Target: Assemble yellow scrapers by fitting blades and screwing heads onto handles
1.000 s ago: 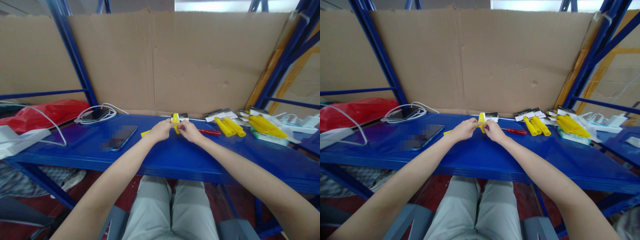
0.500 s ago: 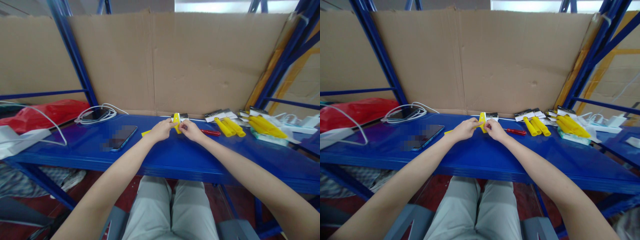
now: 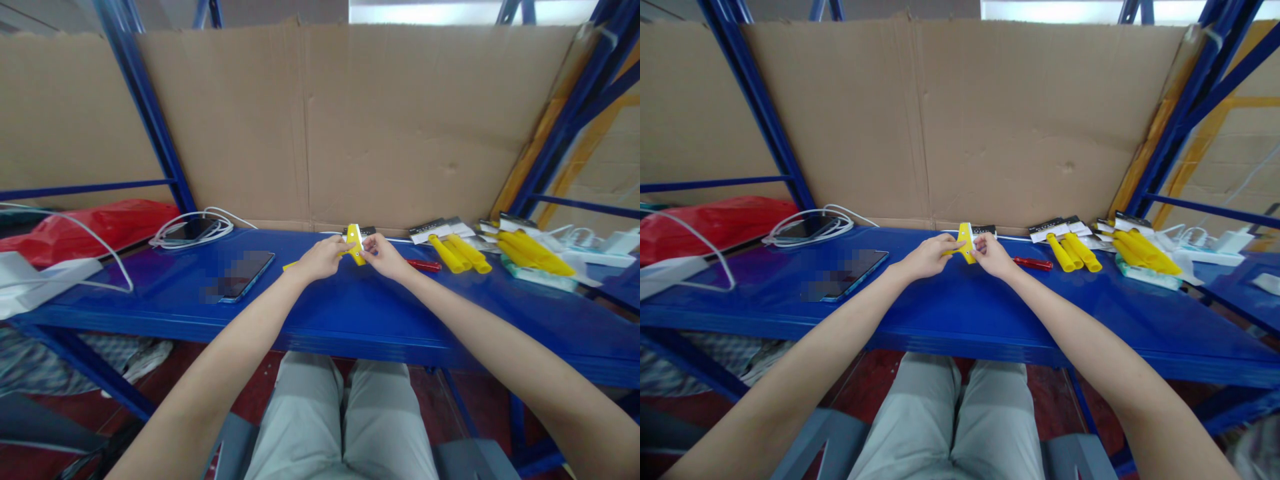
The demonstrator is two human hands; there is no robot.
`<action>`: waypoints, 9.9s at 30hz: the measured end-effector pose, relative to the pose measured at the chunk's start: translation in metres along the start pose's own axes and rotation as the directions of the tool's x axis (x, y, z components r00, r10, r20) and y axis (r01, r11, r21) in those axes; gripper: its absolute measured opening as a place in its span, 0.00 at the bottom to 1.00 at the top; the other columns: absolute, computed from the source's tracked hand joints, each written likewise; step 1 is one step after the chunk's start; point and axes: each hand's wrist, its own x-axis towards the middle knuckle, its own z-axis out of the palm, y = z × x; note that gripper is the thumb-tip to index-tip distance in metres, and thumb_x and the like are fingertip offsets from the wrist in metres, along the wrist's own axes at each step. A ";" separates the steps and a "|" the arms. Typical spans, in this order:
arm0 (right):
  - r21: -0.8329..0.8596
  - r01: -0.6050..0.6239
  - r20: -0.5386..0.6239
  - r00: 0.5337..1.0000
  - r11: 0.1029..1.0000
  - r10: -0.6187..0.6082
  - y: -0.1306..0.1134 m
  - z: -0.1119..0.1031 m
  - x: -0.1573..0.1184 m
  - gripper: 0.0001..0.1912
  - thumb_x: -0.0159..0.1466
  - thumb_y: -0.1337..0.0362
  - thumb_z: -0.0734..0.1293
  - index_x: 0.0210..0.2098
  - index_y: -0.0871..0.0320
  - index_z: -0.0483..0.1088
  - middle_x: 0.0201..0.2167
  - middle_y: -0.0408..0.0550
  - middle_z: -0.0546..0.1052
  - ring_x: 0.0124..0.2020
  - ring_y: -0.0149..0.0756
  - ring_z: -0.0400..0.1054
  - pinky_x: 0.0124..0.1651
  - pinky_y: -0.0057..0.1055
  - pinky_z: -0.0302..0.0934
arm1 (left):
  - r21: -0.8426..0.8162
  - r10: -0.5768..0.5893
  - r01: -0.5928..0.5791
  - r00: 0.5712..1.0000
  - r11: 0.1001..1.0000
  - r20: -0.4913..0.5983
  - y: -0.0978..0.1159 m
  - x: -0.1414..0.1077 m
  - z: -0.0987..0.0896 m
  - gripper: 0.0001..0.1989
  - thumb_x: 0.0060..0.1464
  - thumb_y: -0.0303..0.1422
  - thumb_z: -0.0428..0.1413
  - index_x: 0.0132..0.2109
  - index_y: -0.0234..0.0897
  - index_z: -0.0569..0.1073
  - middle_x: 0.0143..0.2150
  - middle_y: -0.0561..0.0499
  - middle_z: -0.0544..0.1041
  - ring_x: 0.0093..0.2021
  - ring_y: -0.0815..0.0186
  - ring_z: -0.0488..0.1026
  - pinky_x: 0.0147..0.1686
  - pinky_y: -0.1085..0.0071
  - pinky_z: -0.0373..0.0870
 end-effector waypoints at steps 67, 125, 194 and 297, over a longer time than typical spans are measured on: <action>0.368 -0.228 0.327 0.939 0.902 0.104 -0.018 -0.026 -0.001 0.19 0.48 0.67 0.73 0.34 0.56 0.60 0.27 0.40 0.77 0.28 0.31 0.72 0.32 0.29 0.65 | -0.089 0.210 -0.222 0.969 0.971 -0.127 0.000 0.001 0.001 0.20 0.54 0.20 0.48 0.51 0.41 0.72 0.50 0.48 0.72 0.49 0.66 0.70 0.48 0.69 0.67; 0.331 -0.248 0.358 0.926 0.911 0.122 -0.022 -0.029 -0.004 0.17 0.50 0.74 0.67 0.40 0.59 0.66 0.33 0.45 0.77 0.32 0.31 0.71 0.36 0.29 0.64 | -0.164 0.219 -0.240 0.966 0.957 -0.135 -0.002 0.002 0.003 0.22 0.53 0.20 0.50 0.53 0.40 0.70 0.49 0.47 0.72 0.48 0.66 0.71 0.49 0.66 0.68; 0.581 -0.458 0.298 0.889 0.673 0.348 -0.023 -0.032 0.000 0.08 0.58 0.73 0.64 0.36 0.60 0.71 0.30 0.47 0.77 0.26 0.29 0.69 0.35 0.29 0.67 | -0.102 0.097 -0.104 0.993 0.989 -0.074 0.010 0.000 0.007 0.23 0.56 0.23 0.48 0.57 0.44 0.67 0.54 0.45 0.71 0.52 0.61 0.70 0.50 0.62 0.67; -0.355 -0.314 0.014 0.940 0.881 0.341 0.002 -0.033 0.043 0.08 0.60 0.69 0.62 0.35 0.65 0.73 0.29 0.51 0.78 0.27 0.30 0.69 0.32 0.24 0.63 | -0.837 -0.398 0.542 0.754 -0.075 0.524 0.021 0.003 -0.010 0.32 0.52 0.23 0.55 0.64 0.31 0.56 0.43 0.36 0.78 0.25 0.67 0.76 0.18 0.78 0.66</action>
